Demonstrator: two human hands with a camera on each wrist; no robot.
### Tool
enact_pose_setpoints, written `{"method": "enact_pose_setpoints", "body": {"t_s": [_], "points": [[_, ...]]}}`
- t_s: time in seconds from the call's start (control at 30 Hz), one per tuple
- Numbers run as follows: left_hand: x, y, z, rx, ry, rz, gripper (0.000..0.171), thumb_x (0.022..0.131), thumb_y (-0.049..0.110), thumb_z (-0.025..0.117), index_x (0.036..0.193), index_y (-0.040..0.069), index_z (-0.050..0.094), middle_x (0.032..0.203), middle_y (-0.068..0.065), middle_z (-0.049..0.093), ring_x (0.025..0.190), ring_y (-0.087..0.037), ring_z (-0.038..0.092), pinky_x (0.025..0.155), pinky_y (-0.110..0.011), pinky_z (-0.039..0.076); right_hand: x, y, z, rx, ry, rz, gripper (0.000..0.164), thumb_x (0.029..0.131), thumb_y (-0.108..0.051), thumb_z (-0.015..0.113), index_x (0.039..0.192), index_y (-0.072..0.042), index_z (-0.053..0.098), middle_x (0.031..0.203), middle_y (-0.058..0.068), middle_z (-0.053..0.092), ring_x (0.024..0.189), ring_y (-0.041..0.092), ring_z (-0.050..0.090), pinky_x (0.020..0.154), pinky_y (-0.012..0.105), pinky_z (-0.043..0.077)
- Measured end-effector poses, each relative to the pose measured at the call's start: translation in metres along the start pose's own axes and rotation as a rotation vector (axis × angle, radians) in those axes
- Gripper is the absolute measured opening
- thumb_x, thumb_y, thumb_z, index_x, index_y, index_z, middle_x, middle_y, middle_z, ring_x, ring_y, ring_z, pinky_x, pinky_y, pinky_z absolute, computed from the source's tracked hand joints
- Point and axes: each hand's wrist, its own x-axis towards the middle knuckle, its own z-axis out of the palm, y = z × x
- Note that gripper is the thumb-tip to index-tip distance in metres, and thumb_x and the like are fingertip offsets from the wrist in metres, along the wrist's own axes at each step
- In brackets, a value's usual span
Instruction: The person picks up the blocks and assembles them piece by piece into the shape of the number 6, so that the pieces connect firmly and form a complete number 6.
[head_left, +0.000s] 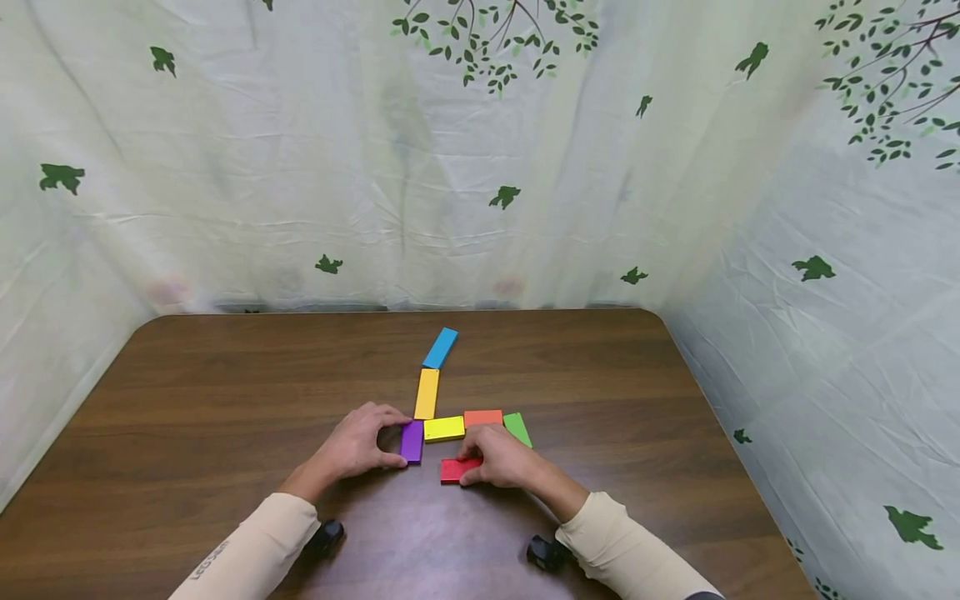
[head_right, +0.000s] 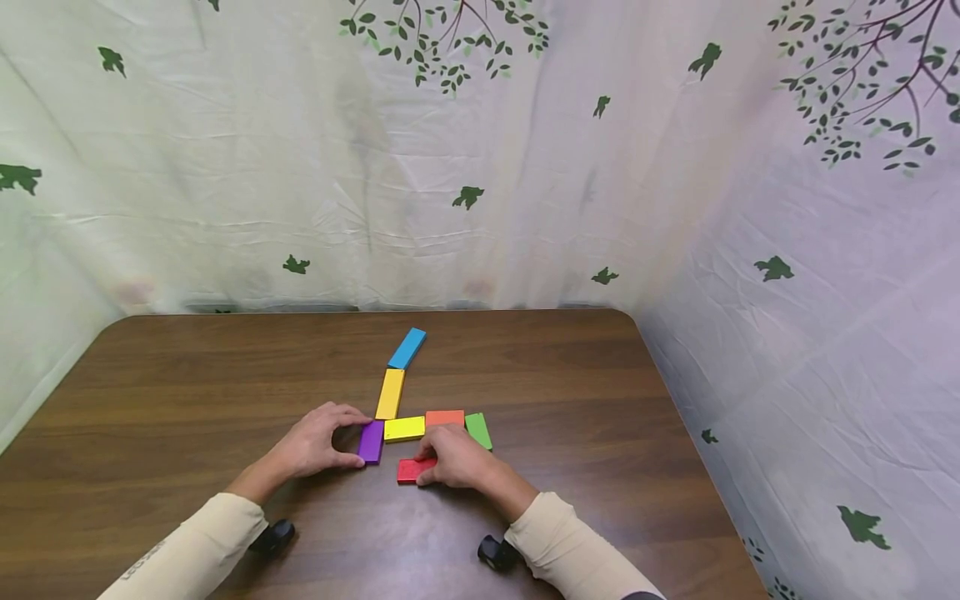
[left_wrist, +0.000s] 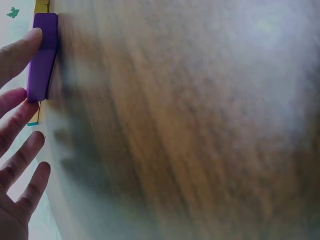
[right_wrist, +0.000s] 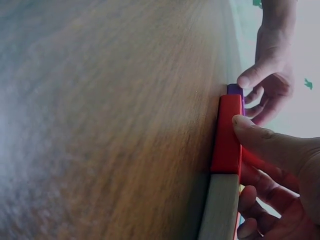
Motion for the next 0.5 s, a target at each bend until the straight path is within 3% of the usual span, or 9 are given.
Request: {"method": "enact_pose_setpoints", "body": {"t_s": [0.5], "points": [[-0.0003, -0.0006, 0.0017, 0.019, 0.008, 0.005, 0.061, 0.072, 0.036, 0.084, 0.121, 0.005, 0.066, 0.118, -0.007, 0.063, 0.108, -0.028, 0.054, 0.095, -0.051, 0.041, 0.0006, -0.0004, -0.0011, 0.015, -0.006, 0.01, 0.028, 0.075, -0.022, 0.084, 0.098, -0.008, 0.075, 0.087, -0.008, 0.065, 0.075, 0.004, 0.051, 0.069, 0.018, 0.044]]}}
